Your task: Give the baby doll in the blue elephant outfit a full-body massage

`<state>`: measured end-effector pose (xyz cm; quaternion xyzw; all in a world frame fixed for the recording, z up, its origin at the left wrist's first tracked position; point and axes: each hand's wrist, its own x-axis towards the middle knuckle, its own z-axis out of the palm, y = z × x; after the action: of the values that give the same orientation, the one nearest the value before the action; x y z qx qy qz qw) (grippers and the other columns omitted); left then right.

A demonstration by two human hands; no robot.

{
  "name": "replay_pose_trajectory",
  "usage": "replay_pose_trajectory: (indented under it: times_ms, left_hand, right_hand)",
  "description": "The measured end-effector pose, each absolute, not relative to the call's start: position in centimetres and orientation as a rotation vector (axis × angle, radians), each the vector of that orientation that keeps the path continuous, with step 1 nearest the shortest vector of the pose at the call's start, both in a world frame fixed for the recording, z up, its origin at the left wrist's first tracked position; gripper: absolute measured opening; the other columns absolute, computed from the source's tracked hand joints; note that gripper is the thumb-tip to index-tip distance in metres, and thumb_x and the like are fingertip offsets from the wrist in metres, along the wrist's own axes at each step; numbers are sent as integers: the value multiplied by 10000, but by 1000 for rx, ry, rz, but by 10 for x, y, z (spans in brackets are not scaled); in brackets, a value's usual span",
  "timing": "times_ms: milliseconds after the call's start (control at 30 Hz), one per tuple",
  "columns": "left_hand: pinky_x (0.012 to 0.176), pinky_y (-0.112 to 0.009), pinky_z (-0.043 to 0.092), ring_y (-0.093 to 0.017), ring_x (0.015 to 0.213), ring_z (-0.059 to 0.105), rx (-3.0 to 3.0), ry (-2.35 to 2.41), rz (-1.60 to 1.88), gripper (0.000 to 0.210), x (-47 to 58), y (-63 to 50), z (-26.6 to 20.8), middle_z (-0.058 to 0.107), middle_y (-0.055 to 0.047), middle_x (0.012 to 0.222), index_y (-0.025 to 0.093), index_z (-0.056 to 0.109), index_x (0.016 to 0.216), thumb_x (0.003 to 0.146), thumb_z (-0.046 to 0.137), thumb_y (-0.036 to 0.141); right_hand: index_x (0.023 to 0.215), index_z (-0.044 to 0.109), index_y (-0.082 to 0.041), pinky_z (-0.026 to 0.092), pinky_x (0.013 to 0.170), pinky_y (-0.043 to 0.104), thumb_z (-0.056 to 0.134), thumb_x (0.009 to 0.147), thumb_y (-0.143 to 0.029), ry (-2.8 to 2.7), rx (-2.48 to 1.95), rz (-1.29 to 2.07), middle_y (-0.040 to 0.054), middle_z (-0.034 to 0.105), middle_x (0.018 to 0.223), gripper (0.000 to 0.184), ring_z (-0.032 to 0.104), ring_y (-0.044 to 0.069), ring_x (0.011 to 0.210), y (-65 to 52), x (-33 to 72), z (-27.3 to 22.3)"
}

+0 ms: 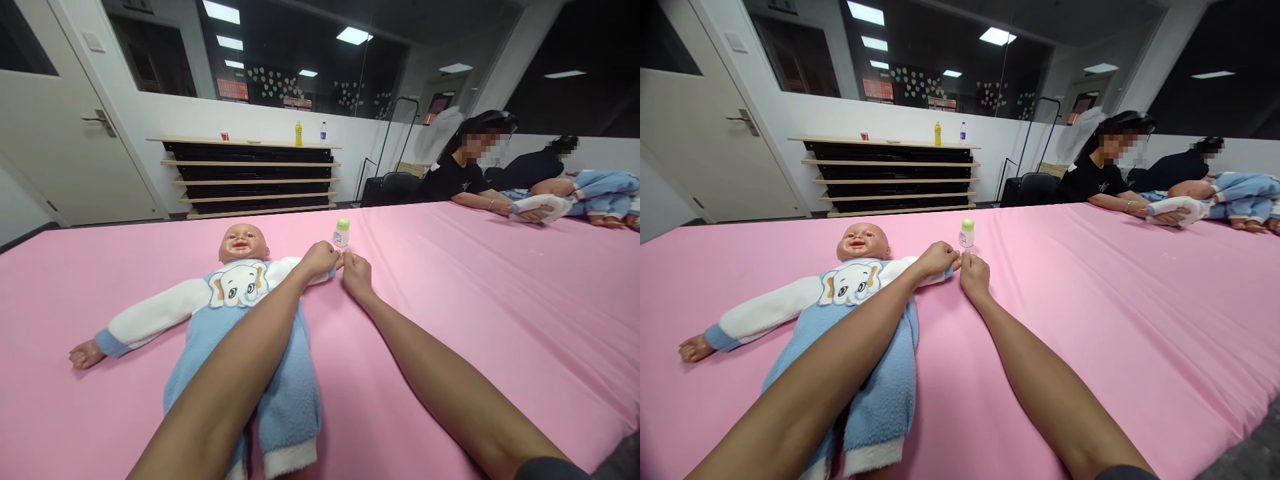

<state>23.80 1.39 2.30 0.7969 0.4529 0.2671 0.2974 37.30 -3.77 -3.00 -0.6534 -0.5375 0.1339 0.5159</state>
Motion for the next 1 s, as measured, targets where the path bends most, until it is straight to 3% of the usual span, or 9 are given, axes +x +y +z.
replay_pose_trajectory:
  times_ms: [400,633,867,1000]
  left_hand:
    - [533,-265,302,-134,572,456,2145,1200,715,311,237,10,26,580,-42,625,160,583,613,841,522,362]
    - [540,-253,306,-134,588,480,2140,1202,747,353,238,16,24,620,-56,675,145,619,670,850,533,437]
    - [567,-242,337,-139,618,528,2132,1142,769,389,239,19,22,658,-64,711,146,639,678,907,430,381]
    - [595,-245,363,-153,631,554,2134,1112,773,504,238,16,24,665,-76,702,161,622,646,947,360,468]
  right_hand:
    - [635,655,-201,363,593,282,395,932,-629,-1255,-1511,298,21,644,614,582,526,175,584,-38,375,-32]
    - [658,576,-210,340,582,285,349,968,-568,-1290,-1501,280,32,638,667,525,528,179,622,-35,374,-32]
    - [704,537,-214,361,591,275,439,939,-547,-1297,-1455,317,17,623,701,419,517,168,639,-35,373,-31]
    - [685,542,-208,378,592,269,477,912,-590,-1312,-1412,359,8,608,663,449,504,154,610,-35,373,-32]
